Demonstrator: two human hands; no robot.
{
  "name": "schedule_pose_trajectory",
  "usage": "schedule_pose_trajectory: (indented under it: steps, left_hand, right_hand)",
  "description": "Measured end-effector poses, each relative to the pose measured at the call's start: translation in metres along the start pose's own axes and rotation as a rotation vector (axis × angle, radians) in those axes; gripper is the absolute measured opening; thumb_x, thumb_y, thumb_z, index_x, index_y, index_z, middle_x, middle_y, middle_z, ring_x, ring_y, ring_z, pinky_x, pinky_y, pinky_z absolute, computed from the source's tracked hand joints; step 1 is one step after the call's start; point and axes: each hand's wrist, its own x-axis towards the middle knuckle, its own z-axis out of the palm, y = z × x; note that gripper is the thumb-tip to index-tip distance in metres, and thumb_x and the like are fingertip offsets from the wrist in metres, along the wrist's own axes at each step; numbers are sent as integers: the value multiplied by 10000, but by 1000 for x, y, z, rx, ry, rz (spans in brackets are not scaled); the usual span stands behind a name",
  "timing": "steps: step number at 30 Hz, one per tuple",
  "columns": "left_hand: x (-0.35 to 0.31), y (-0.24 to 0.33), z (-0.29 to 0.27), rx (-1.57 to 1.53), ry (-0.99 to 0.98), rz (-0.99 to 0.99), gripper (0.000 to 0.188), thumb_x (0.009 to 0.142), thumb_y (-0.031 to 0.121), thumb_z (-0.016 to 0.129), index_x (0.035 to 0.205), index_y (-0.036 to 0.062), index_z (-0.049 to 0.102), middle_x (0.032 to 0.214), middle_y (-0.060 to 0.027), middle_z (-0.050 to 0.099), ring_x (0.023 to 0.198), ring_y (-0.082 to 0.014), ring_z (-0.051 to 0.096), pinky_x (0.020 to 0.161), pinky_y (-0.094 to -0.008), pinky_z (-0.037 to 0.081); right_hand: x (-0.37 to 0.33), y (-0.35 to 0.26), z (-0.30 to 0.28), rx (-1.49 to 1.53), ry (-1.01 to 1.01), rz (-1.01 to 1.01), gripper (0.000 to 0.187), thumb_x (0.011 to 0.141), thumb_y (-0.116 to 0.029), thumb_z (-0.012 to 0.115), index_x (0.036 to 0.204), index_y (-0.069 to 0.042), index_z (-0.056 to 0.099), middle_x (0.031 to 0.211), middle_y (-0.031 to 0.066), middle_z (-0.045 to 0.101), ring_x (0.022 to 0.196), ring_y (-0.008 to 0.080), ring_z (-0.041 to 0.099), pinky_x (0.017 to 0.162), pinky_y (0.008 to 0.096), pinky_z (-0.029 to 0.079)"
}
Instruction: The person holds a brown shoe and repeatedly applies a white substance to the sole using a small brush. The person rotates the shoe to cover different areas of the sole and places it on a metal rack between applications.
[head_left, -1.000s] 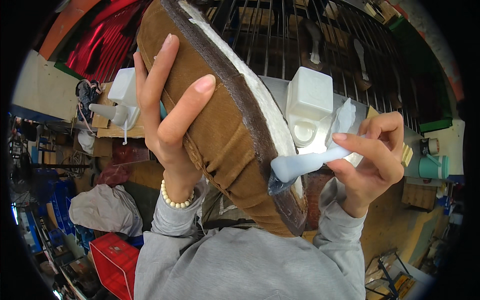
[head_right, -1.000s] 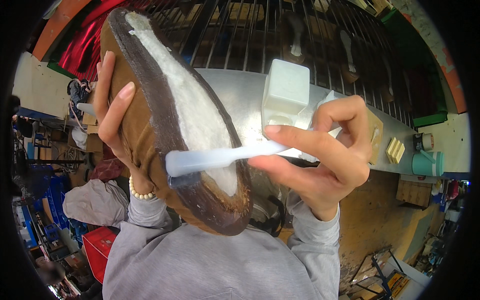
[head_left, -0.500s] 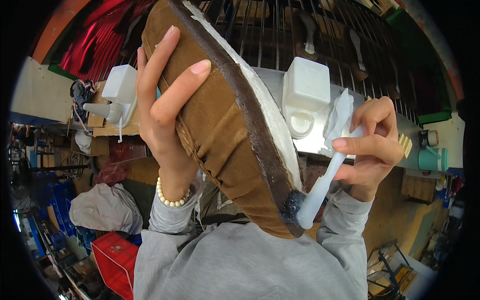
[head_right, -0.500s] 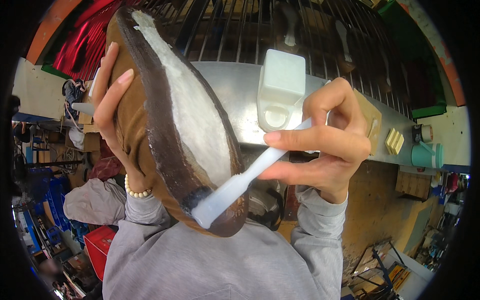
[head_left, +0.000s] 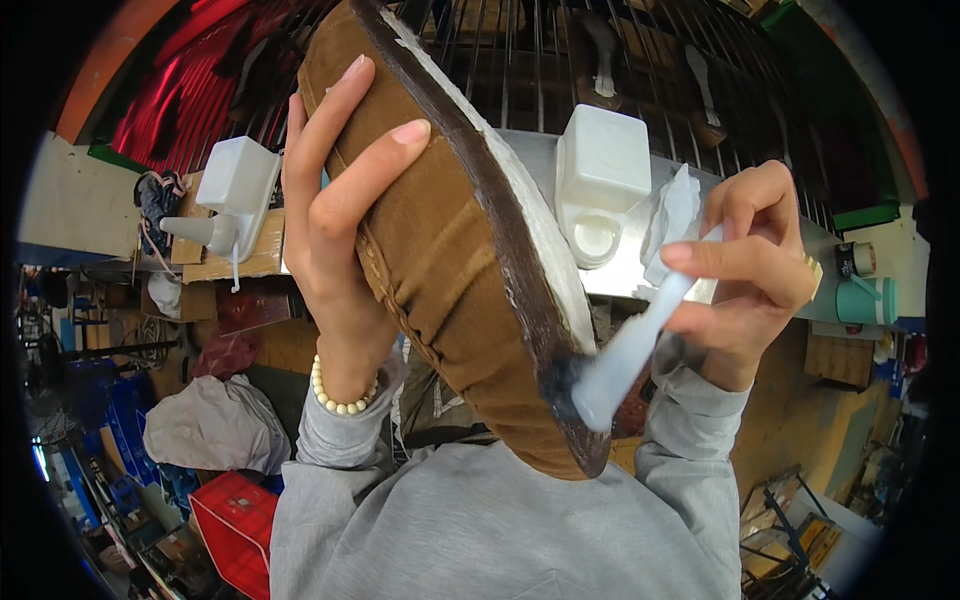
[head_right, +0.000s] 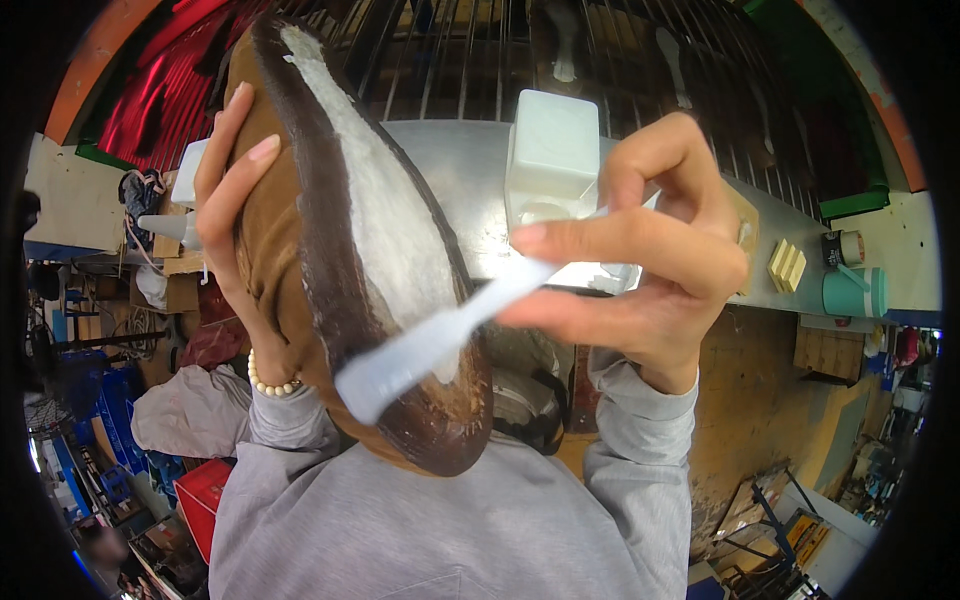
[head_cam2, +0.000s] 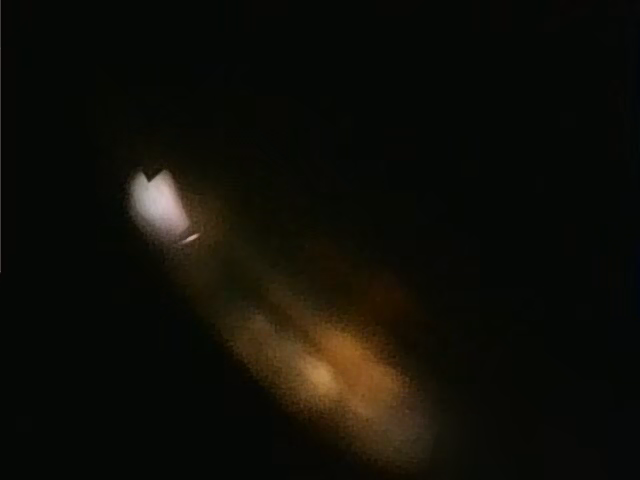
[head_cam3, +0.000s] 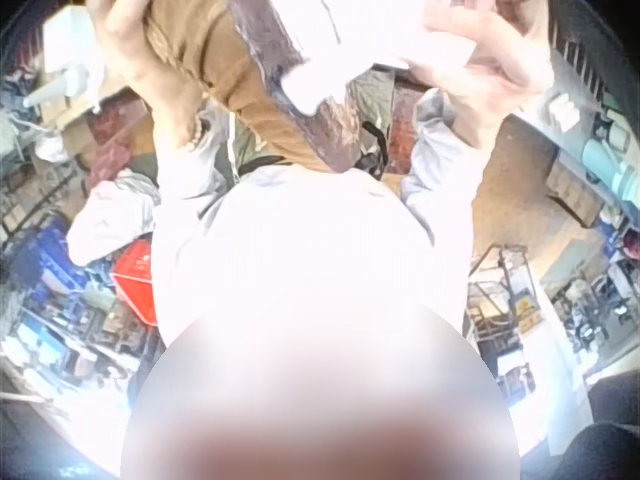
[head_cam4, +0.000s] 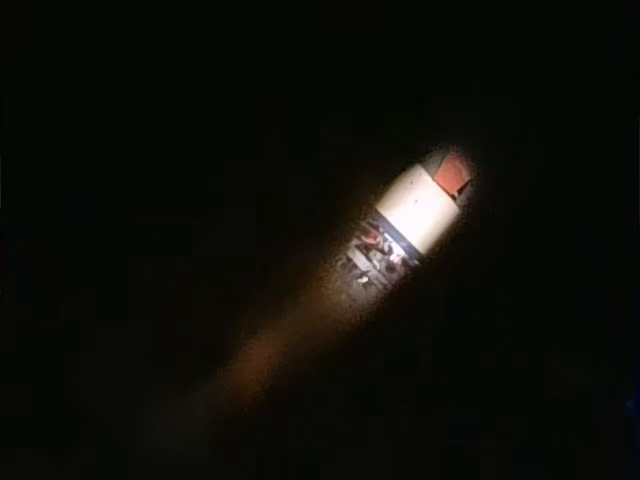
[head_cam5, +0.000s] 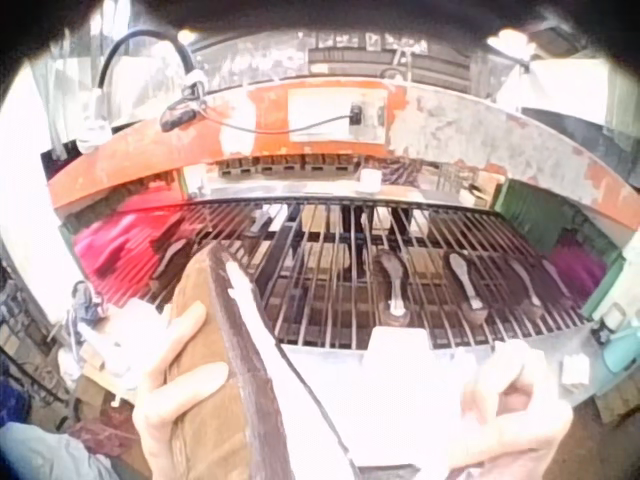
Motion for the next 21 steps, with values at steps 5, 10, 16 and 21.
schedule_pose_trajectory:
  steps: [5,10,16,21]
  left_hand:
    - [-8,2,-1,-70,-39,-177,584,773,221,820,1284,101,564,1362,-174,597,1316,-363,538,1155,-595,343]
    - [-18,9,-1,-170,-73,-369,601,773,170,822,1311,82,570,1420,-170,556,1331,-343,522,1140,-482,377]
    - [-31,15,0,-399,-164,-584,621,746,40,826,1316,75,580,1475,-180,504,1348,-321,509,1106,-394,420]
    - [-43,24,9,-689,-192,-749,684,738,8,843,1350,67,543,1518,-190,449,1363,-278,497,1121,-370,417]
  right_hand:
    - [-2,7,1,147,-33,-81,556,409,-473,957,871,-189,835,822,-32,445,738,121,451,592,240,319]
    - [-3,9,4,168,-16,-93,552,417,-470,960,877,-191,835,816,-35,438,744,120,449,591,240,313]
    - [3,11,9,195,-23,-91,550,414,-451,965,884,-196,835,807,-41,436,736,118,441,589,245,298]
    - [10,10,21,238,-17,-103,543,407,-431,965,882,-201,835,789,-44,434,731,119,437,593,246,283]
